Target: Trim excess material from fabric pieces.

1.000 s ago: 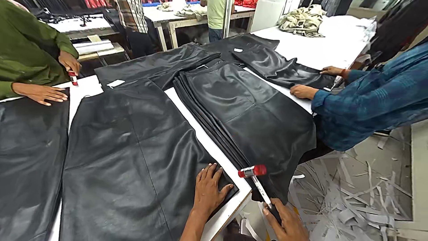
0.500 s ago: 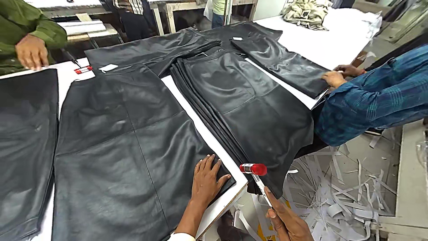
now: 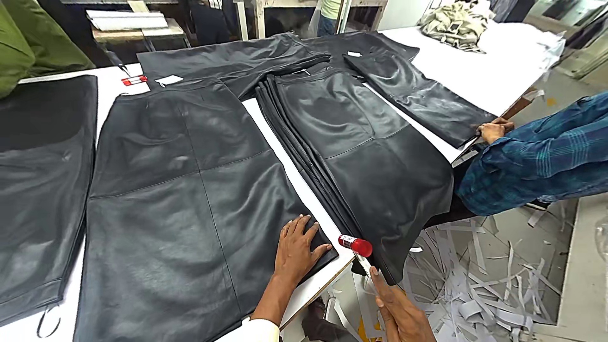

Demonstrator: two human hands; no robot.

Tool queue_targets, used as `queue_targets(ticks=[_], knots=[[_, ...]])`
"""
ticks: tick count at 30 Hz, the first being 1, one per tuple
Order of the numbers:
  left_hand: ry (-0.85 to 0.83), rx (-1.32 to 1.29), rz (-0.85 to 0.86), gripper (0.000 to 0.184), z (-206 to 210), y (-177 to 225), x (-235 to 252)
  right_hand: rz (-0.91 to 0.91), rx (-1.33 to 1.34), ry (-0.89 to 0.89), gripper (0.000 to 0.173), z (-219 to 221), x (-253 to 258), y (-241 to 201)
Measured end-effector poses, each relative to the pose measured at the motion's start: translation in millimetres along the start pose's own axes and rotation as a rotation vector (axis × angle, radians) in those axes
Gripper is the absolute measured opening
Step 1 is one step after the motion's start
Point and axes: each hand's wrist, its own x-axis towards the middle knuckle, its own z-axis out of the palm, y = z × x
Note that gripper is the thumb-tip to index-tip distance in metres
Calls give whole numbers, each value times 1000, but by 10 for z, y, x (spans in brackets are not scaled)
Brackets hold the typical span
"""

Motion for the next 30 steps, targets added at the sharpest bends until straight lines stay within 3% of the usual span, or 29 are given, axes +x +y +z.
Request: queue_targets(ticks=[4,8,14,17,22,26,30], knots=[[-5,21,7,69,29,-8,-2,91,-28,-165,46,144,-55,189],[-3,26,2,70,18,-17,-6,39,49,-43,44,37,-3,8],[-34,25,23,62,30,-36,10,139,70,-110,46,175,-15,213],[23,0,36,53,47,-36,-10,69,137,18,46,119,51,94],[124,-7,74,42,104,-52,-21,133,12,-84,47,348,64,245],[161,53,65,43,106,-36,-32,54,73,54,46,251,147,97],[157,152,36,43,95,21,-51,136,16,-104,48,403,159,183]])
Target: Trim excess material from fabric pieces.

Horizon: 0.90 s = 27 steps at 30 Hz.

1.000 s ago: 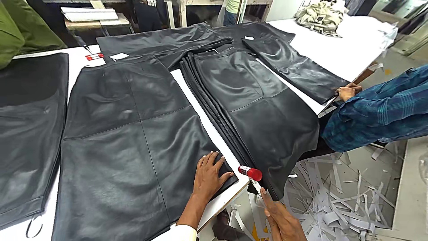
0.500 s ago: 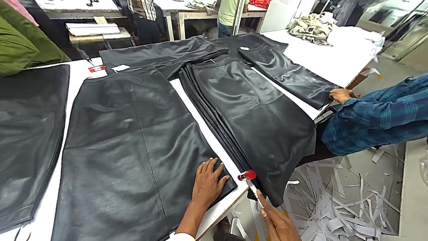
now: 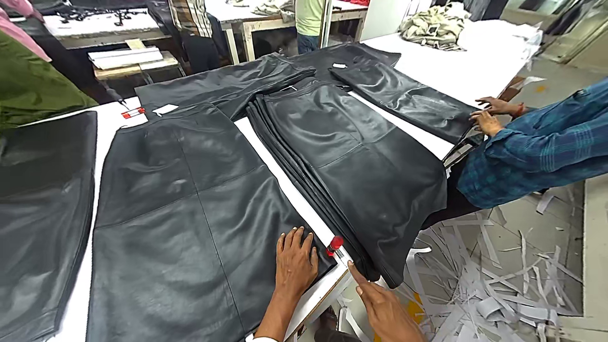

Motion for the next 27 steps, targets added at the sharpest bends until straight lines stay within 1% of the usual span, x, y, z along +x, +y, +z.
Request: queue_targets(ticks=[2,4,5,7,8,11,12,13,14,15,16,17,19,20,21,23,24,25,27], knots=[[9,50,3,45,-16,23,-11,-26,57,84,47,-52,41,-27],[-34,81,-13,50,-45,53,-67,-68,64,163,47,-71,42,-71],[-73,85,-23,53,-62,64,-96,-71,37,141,47,-43,38,-53],[-147,71,-23,61,-90,65,-133,-23,-19,3,48,31,58,23],[-170,57,-17,65,-100,61,-146,-9,-13,-14,49,43,82,48],[-217,43,-25,85,-144,37,-153,-67,75,138,48,-7,174,-1],[-238,49,-31,89,-154,34,-157,-85,88,164,48,-6,186,-27],[-259,54,-39,91,-163,33,-158,-86,66,146,47,12,189,-37],[-266,49,-44,93,-164,25,-162,-68,21,86,47,48,191,-25],[-262,36,-45,94,-162,15,-164,-32,-11,-4,49,72,207,-1],[-257,19,-44,95,-164,9,-167,-8,-8,-44,49,79,236,20],[-238,0,-41,97,-166,4,-165,-7,18,-22,48,61,268,23],[-208,-23,-45,99,-179,-2,-154,-72,74,125,47,57,311,-11],[-198,-26,-51,100,-183,-1,-153,-98,81,161,47,68,322,-33],[-195,-26,-57,101,-182,1,-156,-104,60,142,47,82,330,-39],[-182,-35,-65,101,-160,5,-172,-37,0,-52,50,78,369,-24],[-166,-41,-63,103,-145,3,-184,-7,-2,-96,51,72,393,-24],[-151,-47,-61,104,-141,-2,-176,-5,12,-64,50,65,420,-36],[-129,-52,-62,105,-144,-16,-156,-69,37,113,48,98,456,-100]])
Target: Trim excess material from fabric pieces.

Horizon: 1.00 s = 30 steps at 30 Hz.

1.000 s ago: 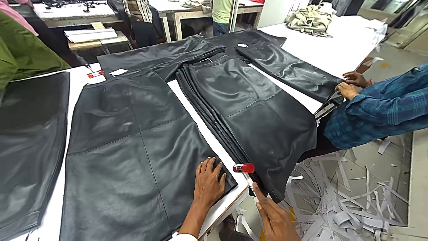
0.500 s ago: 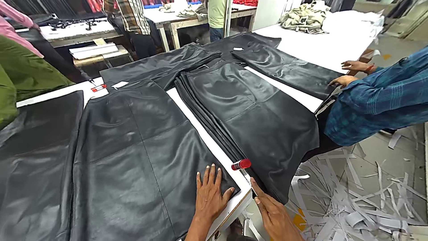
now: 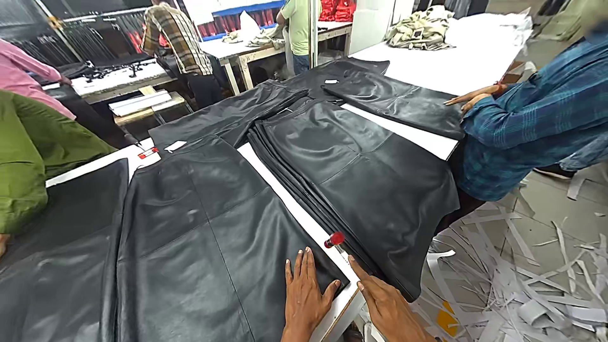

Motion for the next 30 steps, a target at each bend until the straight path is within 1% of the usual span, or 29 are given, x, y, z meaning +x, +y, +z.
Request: queue_targets(ticks=[1,2,4,5,7,8,9,11,12,13,15,16,17,18,19,20,22,23,24,25,26,27,29,30], knots=[[5,-4,-4,106,5,0,-4,-12,-5,25,48,17,11,-31],[6,-9,-9,107,11,3,-9,2,-38,-24,49,27,27,-48],[16,-23,-8,107,30,5,-30,117,-64,-237,52,6,96,-72],[26,-35,-3,108,36,-2,-38,145,-42,-248,51,4,133,-78],[74,-53,14,108,35,-30,-14,63,-12,-32,49,92,183,-91],[84,-53,17,108,32,-38,-10,32,-6,22,48,131,205,-110],[81,-51,14,108,31,-38,-13,43,-16,-29,49,128,228,-136],[56,-51,4,108,25,-22,-21,159,-31,-306,52,39,342,-180],[52,-58,4,108,23,-17,-28,196,-12,-355,52,3,396,-194],[60,-67,7,108,21,-19,-26,184,-2,-298,51,5,417,-197],[86,-80,15,107,21,-40,-13,74,6,-62,49,115,405,-197],[93,-84,17,107,25,-41,-10,51,3,-57,49,132,411,-205],[94,-86,17,107,31,-36,-15,75,-9,-164,51,107,428,-222],[95,-87,18,106,37,-27,-27,130,-15,-325,53,61,465,-244],[92,-92,17,105,37,-22,-45,158,-9,-388,53,57,483,-251],[90,-104,18,105,29,-26,-51,156,10,-359,52,76,473,-255],[108,-133,17,103,15,-54,-21,58,33,-121,50,178,408,-256],[118,-138,16,102,18,-58,-10,32,28,-64,50,206,383,-253],[119,-135,11,101,22,-52,-9,50,15,-108,50,198,369,-244],[115,-128,7,101,26,-41,-17,104,2,-227,52,162,373,-232],[117,-127,10,100,33,-35,-31,141,8,-300,52,137,378,-207],[124,-132,15,98,34,-36,-37,152,29,-298,51,114,372,-185],[163,-142,24,91,33,-55,-25,64,48,-85,49,144,296,-156],[176,-143,21,87,35,-52,-21,30,44,-18,48,151,250,-144]])
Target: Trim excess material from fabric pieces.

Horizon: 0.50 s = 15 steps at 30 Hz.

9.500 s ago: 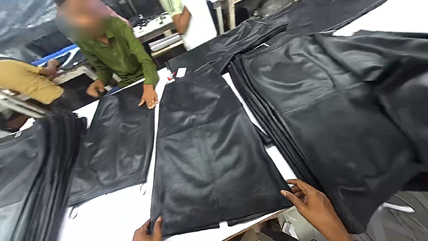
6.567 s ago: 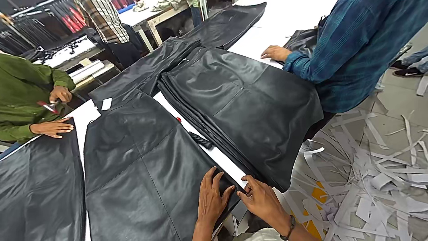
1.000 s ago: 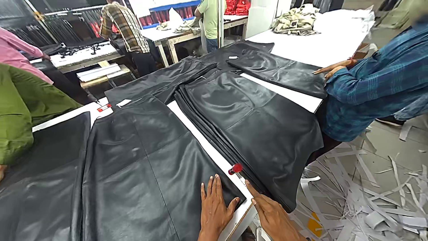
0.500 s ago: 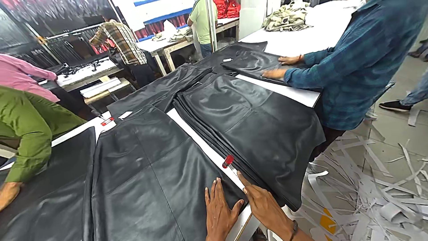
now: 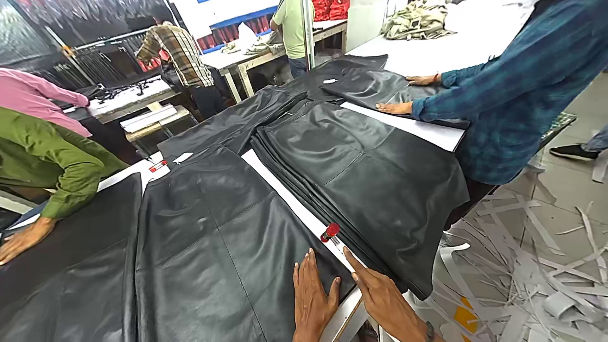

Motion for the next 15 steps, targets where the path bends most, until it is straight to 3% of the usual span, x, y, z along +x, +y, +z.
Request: queue_targets(ticks=[4,7,11,15], knots=[[-40,38,18,71,-4,61,-25,93,-37,-197,51,-72,-166,83],[-57,71,55,56,4,46,6,18,-18,4,48,-87,-314,46],[-96,100,36,52,22,70,-16,101,-65,-151,50,-119,-492,93],[-99,108,40,52,17,59,-13,23,-9,16,48,-194,-625,80]])
